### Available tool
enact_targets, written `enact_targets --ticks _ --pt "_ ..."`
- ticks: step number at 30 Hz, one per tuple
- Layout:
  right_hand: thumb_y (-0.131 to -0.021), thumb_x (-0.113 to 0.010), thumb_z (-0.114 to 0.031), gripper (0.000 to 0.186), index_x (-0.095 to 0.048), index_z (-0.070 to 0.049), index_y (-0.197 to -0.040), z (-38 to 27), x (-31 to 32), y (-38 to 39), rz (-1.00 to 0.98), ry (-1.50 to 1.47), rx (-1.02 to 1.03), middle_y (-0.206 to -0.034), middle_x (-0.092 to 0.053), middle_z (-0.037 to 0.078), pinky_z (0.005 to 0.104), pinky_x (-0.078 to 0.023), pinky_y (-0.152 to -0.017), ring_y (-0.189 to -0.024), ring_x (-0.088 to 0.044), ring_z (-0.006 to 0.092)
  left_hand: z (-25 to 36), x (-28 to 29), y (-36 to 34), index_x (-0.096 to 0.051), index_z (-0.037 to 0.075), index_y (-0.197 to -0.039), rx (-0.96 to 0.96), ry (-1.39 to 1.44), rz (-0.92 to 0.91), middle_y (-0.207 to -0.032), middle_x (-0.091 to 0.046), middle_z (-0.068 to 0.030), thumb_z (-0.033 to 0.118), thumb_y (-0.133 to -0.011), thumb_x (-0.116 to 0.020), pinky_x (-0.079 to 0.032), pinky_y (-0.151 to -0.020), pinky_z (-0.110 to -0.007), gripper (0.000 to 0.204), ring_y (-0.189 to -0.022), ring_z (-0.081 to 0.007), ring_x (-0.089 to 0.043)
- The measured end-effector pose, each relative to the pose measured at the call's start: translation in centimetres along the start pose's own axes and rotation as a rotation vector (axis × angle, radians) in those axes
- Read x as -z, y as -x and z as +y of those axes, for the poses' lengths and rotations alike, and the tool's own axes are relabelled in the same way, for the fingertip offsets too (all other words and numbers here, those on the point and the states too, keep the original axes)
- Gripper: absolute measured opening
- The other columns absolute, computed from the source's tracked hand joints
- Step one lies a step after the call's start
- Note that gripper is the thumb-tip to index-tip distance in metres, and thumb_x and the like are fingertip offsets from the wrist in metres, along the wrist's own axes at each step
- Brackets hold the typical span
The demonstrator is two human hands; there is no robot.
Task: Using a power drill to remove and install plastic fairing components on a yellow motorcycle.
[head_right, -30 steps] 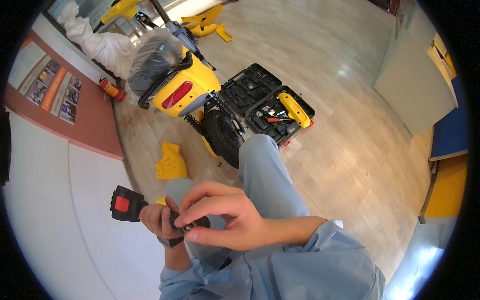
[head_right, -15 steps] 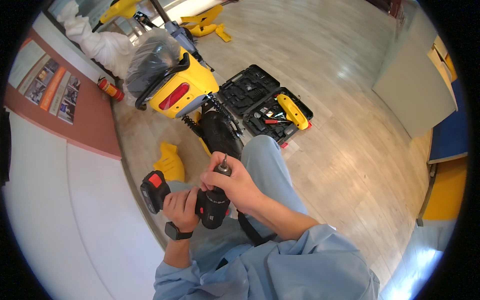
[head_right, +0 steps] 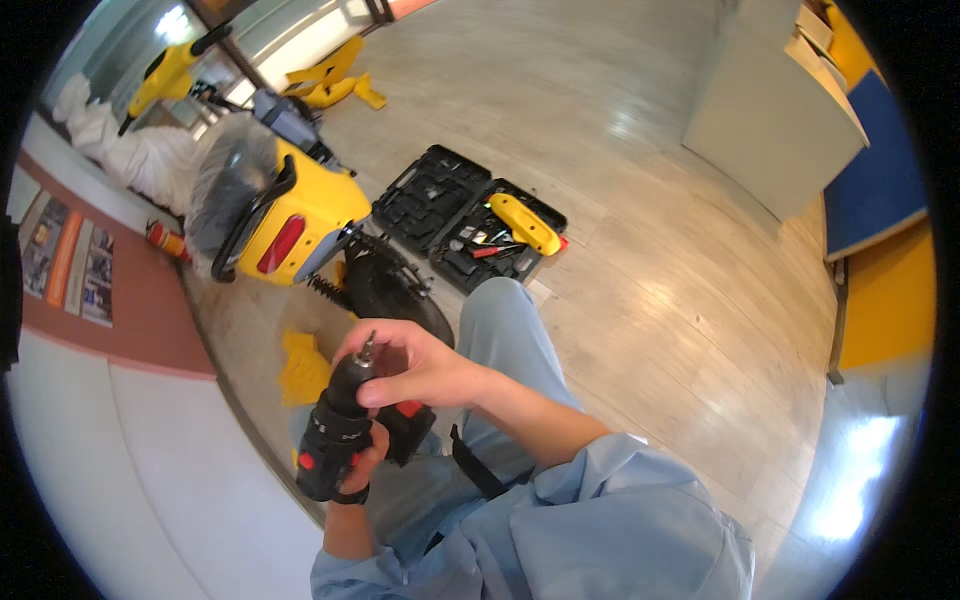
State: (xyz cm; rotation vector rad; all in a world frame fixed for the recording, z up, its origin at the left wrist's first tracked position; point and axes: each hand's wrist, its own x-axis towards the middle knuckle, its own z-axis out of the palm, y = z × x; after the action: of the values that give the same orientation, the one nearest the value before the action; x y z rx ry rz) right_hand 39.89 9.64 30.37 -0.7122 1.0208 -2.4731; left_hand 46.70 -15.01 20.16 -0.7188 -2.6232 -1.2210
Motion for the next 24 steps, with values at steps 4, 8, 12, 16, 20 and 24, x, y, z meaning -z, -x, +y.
enact_targets --ticks 4,8,12,16,20,24 --pt "-0.087 -0.073 -0.026 0.032 -0.062 -0.001 -0.103 -1.3 1.1 1.3 0.191 0.401 0.075 -0.095 -0.065 0.005 0.0259 -0.05 -0.068 -0.083 -0.063 0.0113 3.8 0.0 -2.5 -0.064 0.002 -0.102 0.4 0.95 -0.085 -0.083 -0.062 -0.0058 0.022 -0.074 -0.074 -0.048 -0.065 -0.031 0.036 -0.072 -0.0187 -0.06" --pt "-0.082 -0.077 -0.029 0.031 -0.066 0.0 -0.082 -5.5 1.3 2.3 0.282 0.915 -0.003 -0.073 -0.068 0.01 0.0283 -0.053 -0.064 -0.068 -0.067 0.0153 0.6 0.0 -2.3 -0.055 0.0 -0.121 0.364 1.013 -0.245 -0.087 -0.063 -0.0111 0.033 -0.078 -0.075 -0.045 -0.059 -0.035 0.059 -0.064 -0.0217 -0.058" --pt "-0.077 -0.08 -0.024 0.031 -0.065 -0.001 -0.088 -10.0 1.9 5.7 0.218 1.035 0.042 -0.081 -0.068 0.01 0.0319 -0.052 -0.068 -0.074 -0.067 0.0224 4.0 -1.2 -5.4 -0.056 0.001 -0.12 0.449 1.098 -0.292 -0.088 -0.063 -0.0129 0.038 -0.078 -0.075 -0.045 -0.056 -0.036 0.058 -0.059 -0.0226 -0.057" --pt "-0.079 -0.077 -0.021 0.031 -0.059 -0.001 -0.094 -12.9 1.9 8.0 0.123 1.127 0.31 -0.092 -0.06 0.014 0.0404 -0.049 -0.077 -0.088 -0.06 0.0341 5.2 -2.5 -8.2 -0.051 0.005 -0.124 0.503 1.202 -0.388 -0.085 -0.062 -0.0111 0.046 -0.082 -0.071 -0.042 -0.051 -0.034 0.062 -0.052 -0.0191 -0.052" --pt "-0.084 -0.072 -0.026 0.032 -0.056 -0.002 -0.097 -16.0 -1.4 9.1 0.328 1.518 -0.293 -0.087 -0.062 0.019 0.0466 -0.05 -0.075 -0.086 -0.062 0.0403 6.4 -2.7 -10.2 -0.049 0.006 -0.128 0.438 1.222 -0.515 -0.089 -0.061 -0.0074 0.052 -0.085 -0.068 -0.04 -0.05 -0.032 0.065 -0.052 -0.0152 -0.051" --pt "-0.088 -0.066 -0.035 0.04 -0.055 -0.002 -0.108 -17.1 -0.2 12.1 0.244 1.589 0.392 -0.073 -0.064 0.019 0.0466 -0.05 -0.071 -0.076 -0.062 0.0415 8.6 -4.3 -12.2 -0.049 0.007 -0.127 0.43 1.262 -0.682 -0.09 -0.059 -0.0051 0.051 -0.083 -0.067 -0.039 -0.053 -0.031 0.065 -0.052 -0.0153 -0.049"
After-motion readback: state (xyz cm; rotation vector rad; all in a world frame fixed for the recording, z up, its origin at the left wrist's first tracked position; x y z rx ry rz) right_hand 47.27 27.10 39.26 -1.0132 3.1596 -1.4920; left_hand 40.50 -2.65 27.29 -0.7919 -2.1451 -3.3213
